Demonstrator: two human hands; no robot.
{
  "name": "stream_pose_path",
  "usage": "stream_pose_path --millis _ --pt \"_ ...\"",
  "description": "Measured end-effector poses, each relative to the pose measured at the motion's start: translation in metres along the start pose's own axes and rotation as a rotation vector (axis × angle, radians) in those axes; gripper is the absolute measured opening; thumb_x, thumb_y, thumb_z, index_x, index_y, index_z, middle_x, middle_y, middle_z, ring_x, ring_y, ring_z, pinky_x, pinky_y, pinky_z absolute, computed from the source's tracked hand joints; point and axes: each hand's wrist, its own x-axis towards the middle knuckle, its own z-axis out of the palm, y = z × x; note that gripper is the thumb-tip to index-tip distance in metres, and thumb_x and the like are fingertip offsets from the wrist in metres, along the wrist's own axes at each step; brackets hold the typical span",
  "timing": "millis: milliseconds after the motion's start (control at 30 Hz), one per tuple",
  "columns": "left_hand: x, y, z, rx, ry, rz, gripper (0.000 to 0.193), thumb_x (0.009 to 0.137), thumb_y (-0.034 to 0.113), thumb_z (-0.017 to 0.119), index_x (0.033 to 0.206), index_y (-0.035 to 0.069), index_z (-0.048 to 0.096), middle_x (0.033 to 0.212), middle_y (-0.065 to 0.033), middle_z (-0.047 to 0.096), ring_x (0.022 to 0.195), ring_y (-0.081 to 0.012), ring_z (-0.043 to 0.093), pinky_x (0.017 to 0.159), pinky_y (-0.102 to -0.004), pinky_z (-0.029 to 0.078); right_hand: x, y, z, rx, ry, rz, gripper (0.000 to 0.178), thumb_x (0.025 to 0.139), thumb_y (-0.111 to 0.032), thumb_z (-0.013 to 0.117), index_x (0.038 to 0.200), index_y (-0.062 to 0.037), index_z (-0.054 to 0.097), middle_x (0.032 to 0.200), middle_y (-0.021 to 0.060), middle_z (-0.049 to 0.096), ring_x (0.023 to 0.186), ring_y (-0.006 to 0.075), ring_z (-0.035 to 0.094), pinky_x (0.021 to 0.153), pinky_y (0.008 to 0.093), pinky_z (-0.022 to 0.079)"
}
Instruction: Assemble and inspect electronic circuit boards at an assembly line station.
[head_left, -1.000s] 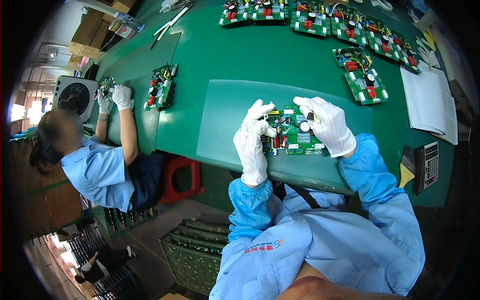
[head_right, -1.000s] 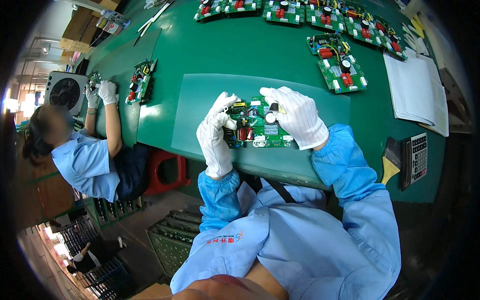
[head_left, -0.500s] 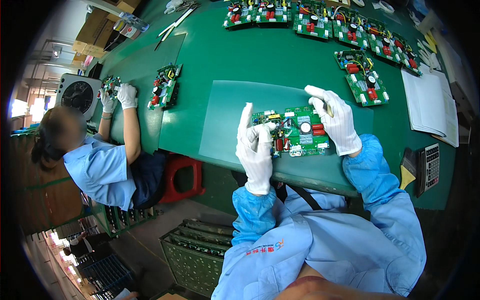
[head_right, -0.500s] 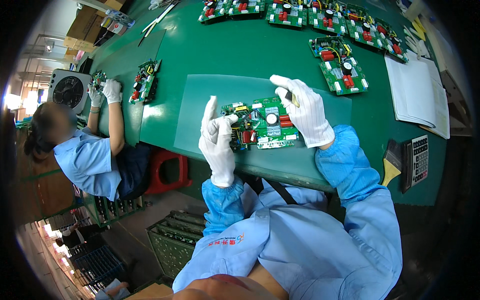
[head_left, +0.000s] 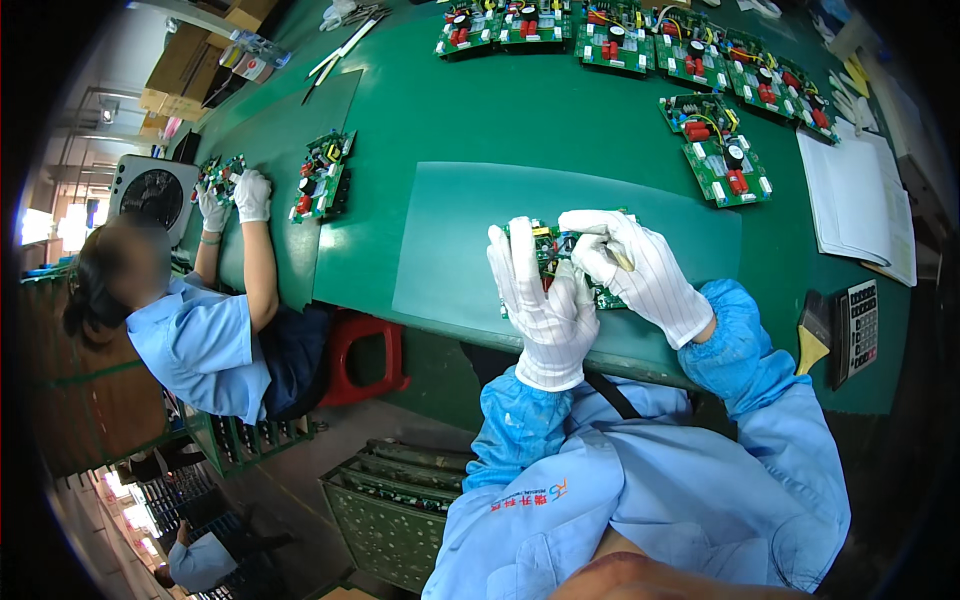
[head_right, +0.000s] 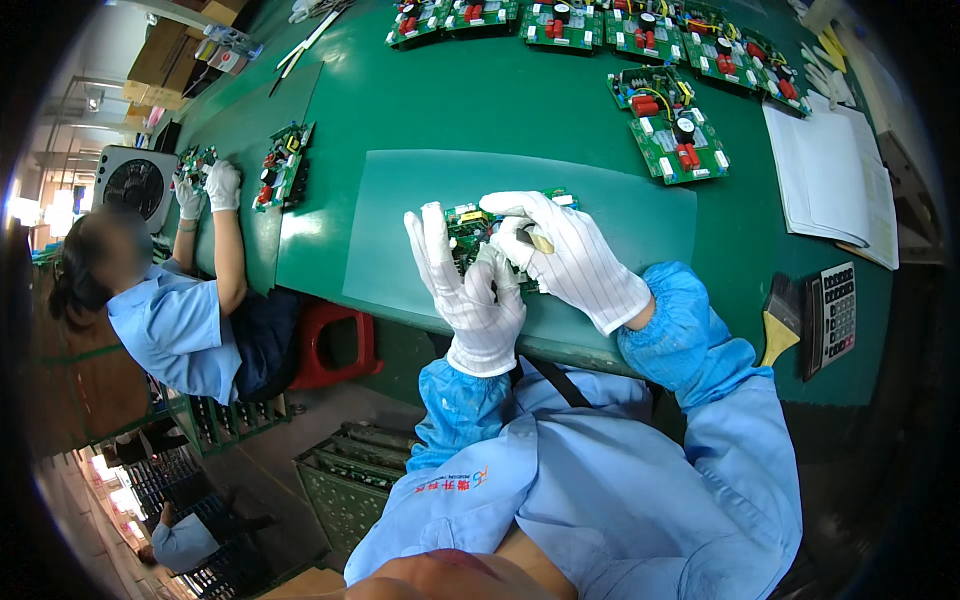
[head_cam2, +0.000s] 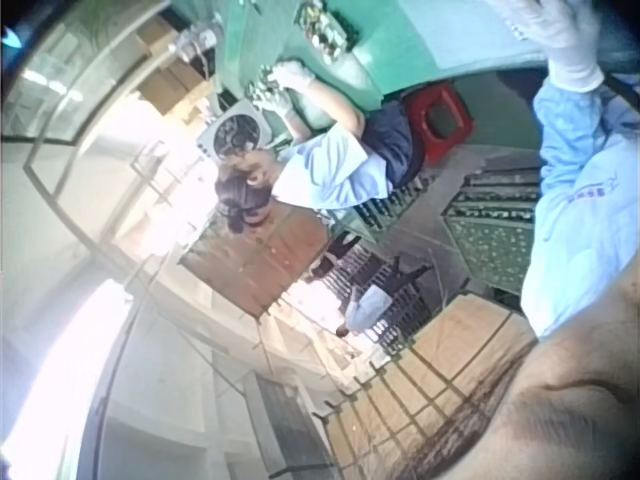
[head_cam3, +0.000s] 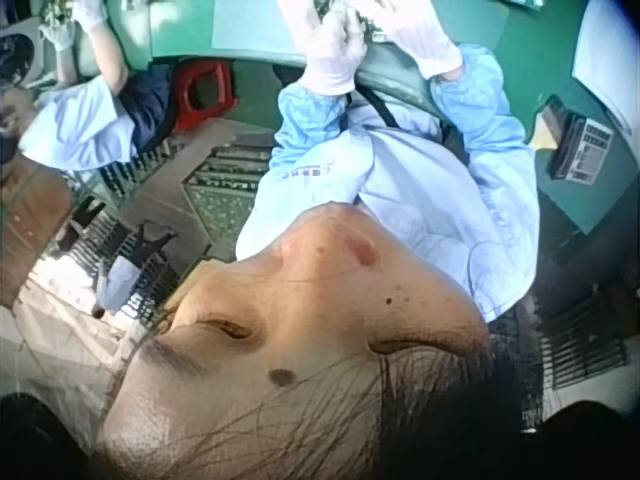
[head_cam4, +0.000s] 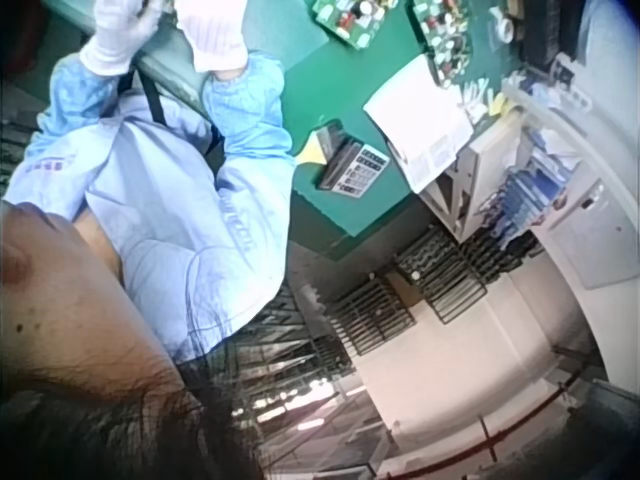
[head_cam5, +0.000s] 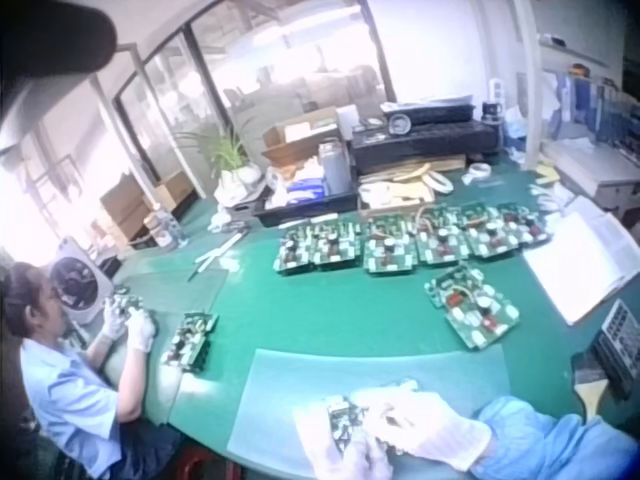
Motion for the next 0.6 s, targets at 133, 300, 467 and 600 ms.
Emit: stream_pose_path --millis 133,300,467,600 --pt "0.0 0.003 0.003 -0.03 -0.027 0.015 0.011 0.089 0.007 0.061 0.083 0.0 0.055 0.147 -0.0302 0.037 0.134 -0.0567 0.034 0.105 -0.0588 0.039 -0.004 0.003 0.002 0.159 0.0 0.108 0.013 0.081 -0.002 0.064 0.093 -0.0037 0.06 0.114 0.0095 0.063 0.088 0.0228 0.065 0.064 0.0306 0.055" --pt "0.004 0.002 -0.002 -0.225 -0.086 -0.112 0.017 0.089 0.01 0.062 0.078 0.0 0.055 0.146 -0.0294 0.04 0.137 -0.055 0.032 0.106 -0.0544 0.037 0.005 -0.013 -0.013 0.498 -0.071 0.474 0.014 0.086 -0.003 0.061 0.1 -0.0041 0.065 0.113 0.0076 0.065 0.086 0.0206 0.065 0.063 0.0298 0.054" --pt "0.008 0.005 -0.001 -0.246 -0.111 -0.152 0.018 0.089 0.01 0.061 0.076 0.0 0.053 0.143 -0.0273 0.046 0.138 -0.0544 0.032 0.106 -0.0529 0.037 0.008 -0.004 -0.027 0.563 -0.141 0.483 0.018 0.088 -0.007 0.061 0.105 -0.0069 0.068 0.114 0.0078 0.067 0.078 0.0167 0.065 0.06 0.0272 0.053" --pt "0.011 0.0 0.0 -0.273 -0.102 -0.183 0.015 0.086 0.006 0.06 0.075 0.001 0.052 0.141 -0.026 0.048 0.136 -0.0536 0.035 0.106 -0.0521 0.037 0.007 0.006 -0.021 0.191 -0.152 0.087 0.022 0.092 -0.008 0.058 0.112 -0.0063 0.068 0.11 0.0078 0.069 0.063 0.0107 0.06 0.054 0.0223 0.048"
